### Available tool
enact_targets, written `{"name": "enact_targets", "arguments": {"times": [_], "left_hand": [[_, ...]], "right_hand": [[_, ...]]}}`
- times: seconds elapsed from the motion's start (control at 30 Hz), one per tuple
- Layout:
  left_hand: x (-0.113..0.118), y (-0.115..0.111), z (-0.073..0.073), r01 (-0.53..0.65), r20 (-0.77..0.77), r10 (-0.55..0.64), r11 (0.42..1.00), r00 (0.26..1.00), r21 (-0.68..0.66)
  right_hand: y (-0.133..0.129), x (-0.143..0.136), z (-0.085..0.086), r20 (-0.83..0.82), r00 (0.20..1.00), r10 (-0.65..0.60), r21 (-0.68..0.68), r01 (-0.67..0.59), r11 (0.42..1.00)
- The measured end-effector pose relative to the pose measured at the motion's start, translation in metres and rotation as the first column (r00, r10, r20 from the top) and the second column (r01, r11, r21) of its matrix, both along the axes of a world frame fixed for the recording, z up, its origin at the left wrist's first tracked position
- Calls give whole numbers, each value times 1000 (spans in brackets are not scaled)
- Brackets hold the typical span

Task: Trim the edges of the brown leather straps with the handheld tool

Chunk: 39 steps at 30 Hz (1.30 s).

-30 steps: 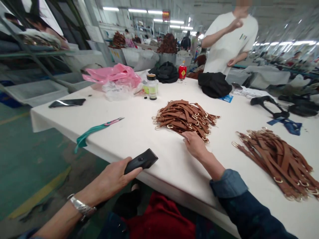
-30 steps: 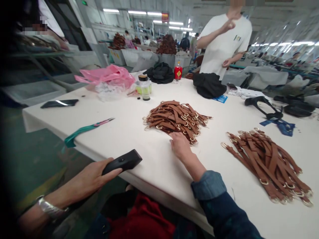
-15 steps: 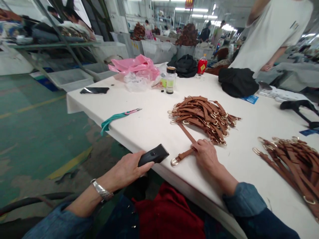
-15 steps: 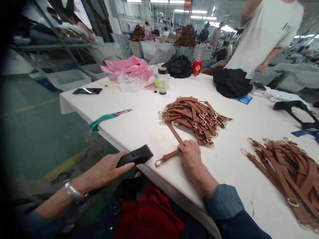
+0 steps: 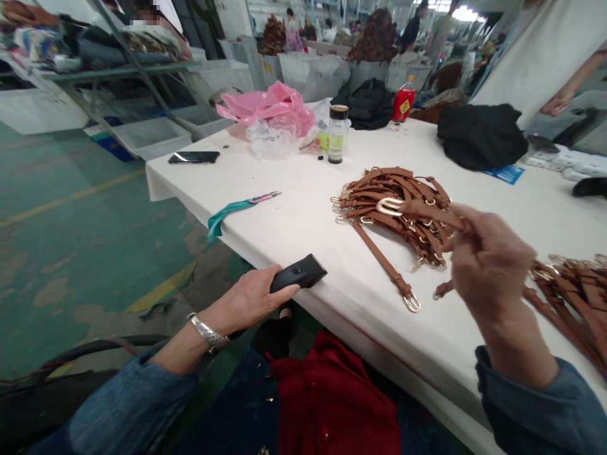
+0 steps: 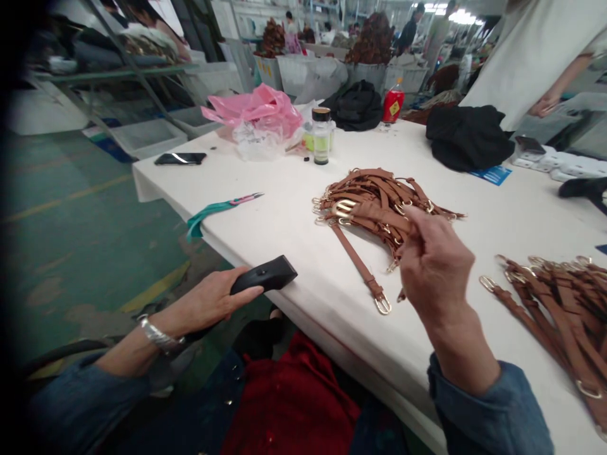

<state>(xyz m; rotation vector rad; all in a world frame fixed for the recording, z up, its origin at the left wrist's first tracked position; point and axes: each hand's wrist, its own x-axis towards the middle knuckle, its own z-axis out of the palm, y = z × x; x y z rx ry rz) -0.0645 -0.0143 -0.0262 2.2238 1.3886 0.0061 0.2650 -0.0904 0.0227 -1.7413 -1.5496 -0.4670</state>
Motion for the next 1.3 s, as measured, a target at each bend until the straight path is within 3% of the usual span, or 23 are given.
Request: {"name": "enact_targets", "arguments": {"times": [0.07, 0.13, 0.2, 0.3, 0.37, 0.47, 0.7, 0.83, 1.0, 1.17, 1.3], "left_hand": [[-1, 1, -1, -3, 1, 3, 1000, 1000, 1], [-2, 1, -2, -3, -1, 3, 1000, 1000, 2], [-2, 1, -3, -5, 5, 5, 1000, 1000, -1], [-2, 0, -2, -3, 19, 3, 1000, 1000, -15], [-3, -1, 0, 3, 24, -3, 1000, 1000, -20], [-3, -2, 5, -4, 0, 4, 1000, 1000, -23], [7, 1, 11, 61, -24, -62, 998, 998, -18], [18, -4, 18, 130, -131, -132, 991, 983, -19], [47, -14, 21, 269, -262, -250, 962, 932, 40], [75, -13, 21, 349, -281, -310, 932, 908, 98], [67, -8, 26, 357, -307, -316, 930, 898, 84]], "right_hand": [[-3, 0, 18, 24, 998, -63, 19, 62, 998], [-3, -10, 15, 87, 995, -58, -91, 66, 994], [0, -26, -10, 128, 991, 38, -320, 5, 947], [0, -50, -65, 56, 967, 248, -602, -166, 781], [-5, -60, -96, -4, 940, 341, -626, -269, 732], [-14, -62, -118, -56, 928, 368, -576, -332, 747], [-21, -48, -124, -152, 915, 373, -509, -396, 765], [-17, -50, -128, -214, 904, 371, -475, -428, 769], [-13, -51, -127, -264, 879, 398, -496, -477, 725], [-12, -47, -125, -308, 864, 398, -495, -503, 709], [-11, -49, -126, -276, 888, 367, -485, -458, 745]]}}
